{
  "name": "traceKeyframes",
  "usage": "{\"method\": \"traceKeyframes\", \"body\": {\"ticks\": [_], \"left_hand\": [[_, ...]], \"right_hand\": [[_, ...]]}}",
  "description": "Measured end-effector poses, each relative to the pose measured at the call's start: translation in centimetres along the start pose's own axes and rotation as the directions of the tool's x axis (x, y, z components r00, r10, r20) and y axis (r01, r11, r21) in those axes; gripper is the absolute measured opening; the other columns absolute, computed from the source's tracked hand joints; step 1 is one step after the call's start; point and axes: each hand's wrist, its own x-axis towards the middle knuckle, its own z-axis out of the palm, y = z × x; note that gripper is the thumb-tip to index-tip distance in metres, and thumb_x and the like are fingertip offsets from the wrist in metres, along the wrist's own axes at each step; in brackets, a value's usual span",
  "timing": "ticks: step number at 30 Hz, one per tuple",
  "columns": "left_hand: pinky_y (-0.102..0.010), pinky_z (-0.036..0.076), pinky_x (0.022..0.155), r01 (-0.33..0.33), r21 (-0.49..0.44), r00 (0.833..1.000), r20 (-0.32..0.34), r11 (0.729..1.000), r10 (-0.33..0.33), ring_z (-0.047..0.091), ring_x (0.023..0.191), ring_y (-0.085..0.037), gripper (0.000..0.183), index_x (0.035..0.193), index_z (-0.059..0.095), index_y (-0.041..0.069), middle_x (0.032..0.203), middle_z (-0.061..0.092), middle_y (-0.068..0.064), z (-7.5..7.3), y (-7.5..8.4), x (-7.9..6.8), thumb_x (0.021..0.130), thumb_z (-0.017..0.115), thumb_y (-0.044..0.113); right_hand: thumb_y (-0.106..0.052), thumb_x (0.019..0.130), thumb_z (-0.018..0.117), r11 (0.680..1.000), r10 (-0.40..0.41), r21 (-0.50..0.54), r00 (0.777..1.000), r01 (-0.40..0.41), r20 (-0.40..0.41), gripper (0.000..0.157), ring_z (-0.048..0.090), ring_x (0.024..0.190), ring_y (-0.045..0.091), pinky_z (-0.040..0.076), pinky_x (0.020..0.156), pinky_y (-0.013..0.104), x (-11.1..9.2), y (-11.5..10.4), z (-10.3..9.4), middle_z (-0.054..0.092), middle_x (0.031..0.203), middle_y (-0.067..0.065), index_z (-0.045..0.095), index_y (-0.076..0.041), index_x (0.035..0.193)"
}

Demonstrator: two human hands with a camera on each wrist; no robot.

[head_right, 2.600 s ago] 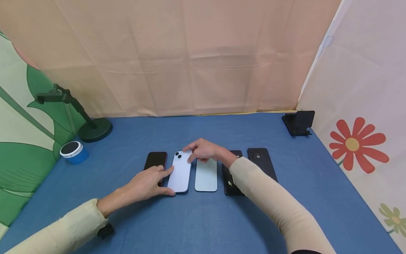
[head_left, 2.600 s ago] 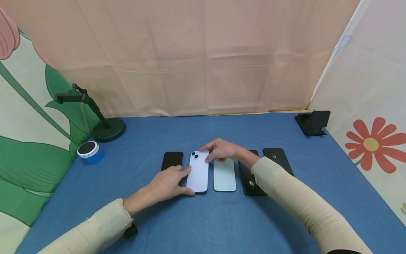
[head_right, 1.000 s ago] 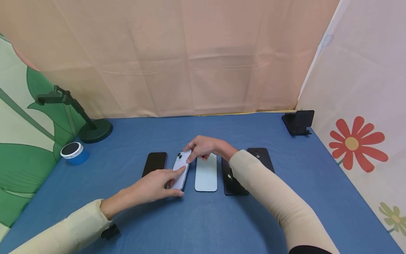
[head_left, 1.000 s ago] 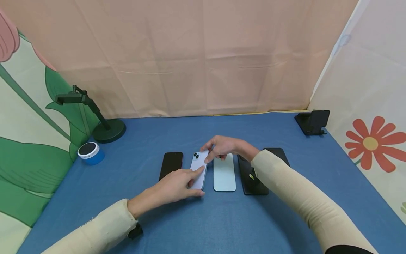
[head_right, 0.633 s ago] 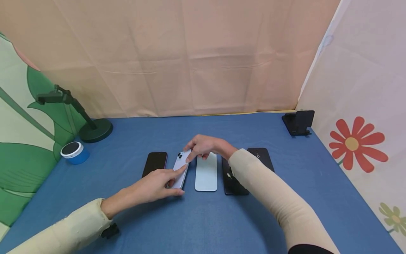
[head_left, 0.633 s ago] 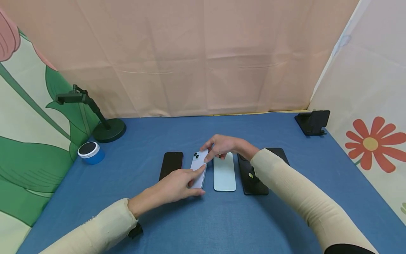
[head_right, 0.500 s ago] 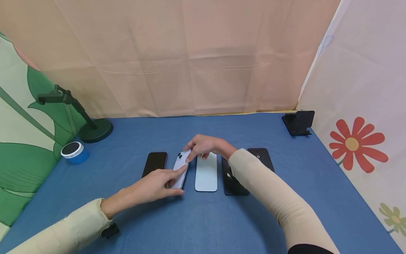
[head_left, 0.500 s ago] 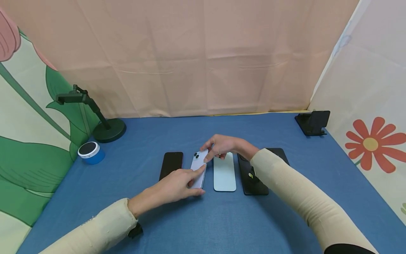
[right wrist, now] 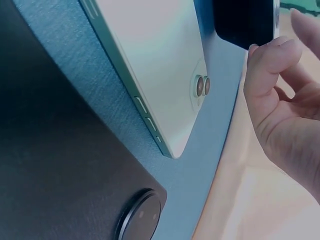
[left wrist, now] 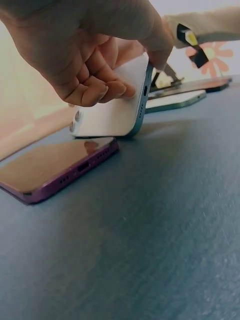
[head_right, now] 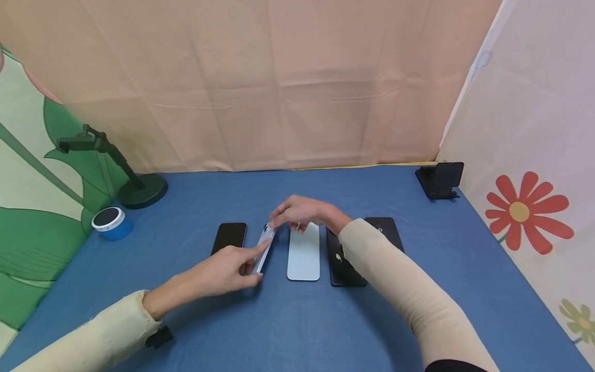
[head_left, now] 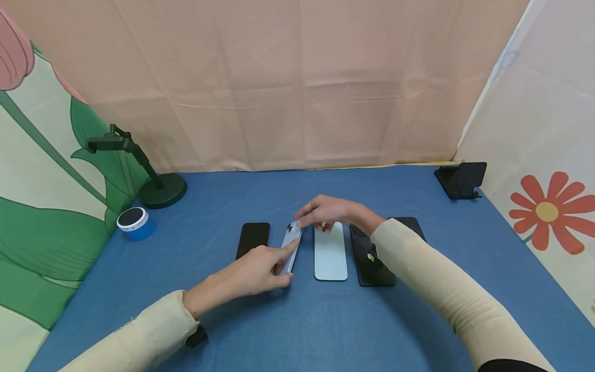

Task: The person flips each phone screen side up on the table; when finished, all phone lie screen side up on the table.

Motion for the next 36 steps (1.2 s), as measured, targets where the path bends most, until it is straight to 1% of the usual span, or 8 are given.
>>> {"method": "traceKeyframes", "body": {"ticks": [3, 6, 10, 16, 23, 26, 29, 36], "left_hand": [[-0.022, 0.038, 0.049, 0.034, 0.003, 0.999, -0.011, 0.999, -0.034, 0.042, 0.048, -0.003, 0.072, 0.156, 0.035, 0.008, 0.061, 0.049, 0.009, -0.4, 0.2, -0.2, 0.092, 0.063, 0.023], [-0.024, 0.038, 0.046, 0.098, -0.021, 0.995, -0.025, 0.995, -0.098, 0.042, 0.044, -0.006, 0.072, 0.157, 0.032, 0.009, 0.056, 0.047, 0.007, -0.8, 0.4, -0.6, 0.091, 0.059, 0.017], [-0.025, 0.037, 0.044, 0.181, -0.056, 0.981, -0.061, 0.982, -0.185, 0.04, 0.04, -0.009, 0.069, 0.158, 0.032, 0.012, 0.055, 0.046, 0.005, -1.1, 0.3, -0.9, 0.093, 0.056, 0.013], [-0.024, 0.041, 0.047, 0.227, -0.109, 0.958, -0.152, 0.968, -0.242, 0.046, 0.046, -0.007, 0.062, 0.157, 0.036, 0.016, 0.067, 0.055, 0.005, -0.5, -0.4, -1.3, 0.098, 0.056, 0.015], [-0.025, 0.034, 0.052, 0.246, -0.307, 0.913, -0.245, 0.92, -0.326, 0.035, 0.049, -0.009, 0.052, 0.151, 0.045, 0.013, 0.065, 0.045, 0.003, -0.2, -1.6, -1.1, 0.1, 0.056, 0.015], [-0.026, 0.031, 0.055, 0.268, -0.402, 0.893, -0.236, 0.875, -0.382, 0.031, 0.052, -0.01, 0.05, 0.15, 0.047, 0.015, 0.066, 0.042, 0.002, -0.1, -1.9, -1.0, 0.101, 0.055, 0.016], [-0.026, 0.034, 0.059, 0.284, -0.513, 0.878, -0.202, 0.81, -0.435, 0.042, 0.058, -0.012, 0.05, 0.151, 0.046, 0.015, 0.068, 0.048, 0.0, -0.1, -2.1, -0.9, 0.101, 0.055, 0.016], [-0.031, 0.042, 0.072, 0.286, -0.804, 0.838, -0.054, 0.521, -0.543, 0.051, 0.079, -0.023, 0.053, 0.155, 0.038, 0.015, 0.073, 0.048, 0.002, 0.0, -2.0, -0.9, 0.103, 0.051, 0.015]], "right_hand": [[-0.039, 0.098, 0.063, 1.0, -0.023, 0.007, 1.0, 0.023, -0.007, 0.055, 0.049, 0.058, 0.016, 0.045, 0.057, 0.034, -0.1, -0.1, -0.1, 0.062, 0.128, 0.007, 0.054, -0.014, 0.146], [-0.042, 0.099, 0.061, 0.999, -0.028, 0.025, 0.999, 0.029, -0.017, 0.06, 0.052, 0.061, 0.017, 0.047, 0.058, 0.036, -0.4, -0.2, -0.1, 0.051, 0.144, 0.006, 0.046, -0.016, 0.152], [-0.043, 0.099, 0.06, 0.999, -0.022, 0.045, 0.999, 0.024, -0.035, 0.063, 0.054, 0.065, 0.019, 0.048, 0.058, 0.038, -0.7, 0.1, -0.2, 0.049, 0.145, 0.008, 0.041, -0.019, 0.154], [-0.044, 0.099, 0.061, 0.999, -0.027, 0.046, 0.998, 0.029, -0.055, 0.064, 0.056, 0.071, 0.024, 0.049, 0.058, 0.037, -1.0, 0.7, -0.5, 0.054, 0.137, 0.011, 0.04, -0.021, 0.155], [-0.045, 0.098, 0.062, 0.998, -0.053, 0.044, 0.998, 0.055, -0.045, 0.068, 0.059, 0.087, 0.04, 0.052, 0.059, 0.036, -1.3, 1.4, -0.4, 0.055, 0.132, 0.017, 0.038, -0.021, 0.156], [-0.045, 0.098, 0.063, 0.997, -0.057, 0.059, 0.998, 0.059, -0.039, 0.069, 0.06, 0.085, 0.036, 0.052, 0.059, 0.037, -1.3, 1.5, -0.3, 0.054, 0.132, 0.017, 0.037, -0.02, 0.156], [-0.043, 0.098, 0.062, 0.995, -0.054, 0.076, 0.998, 0.057, -0.036, 0.069, 0.061, 0.083, 0.035, 0.052, 0.058, 0.036, -1.3, 1.6, -0.1, 0.053, 0.136, 0.016, 0.035, -0.019, 0.157], [-0.039, 0.099, 0.061, 0.994, -0.045, 0.094, 0.998, 0.048, -0.037, 0.069, 0.064, 0.08, 0.028, 0.052, 0.057, 0.032, -1.4, 1.7, 0.6, 0.054, 0.138, 0.011, 0.033, -0.018, 0.158]]}}
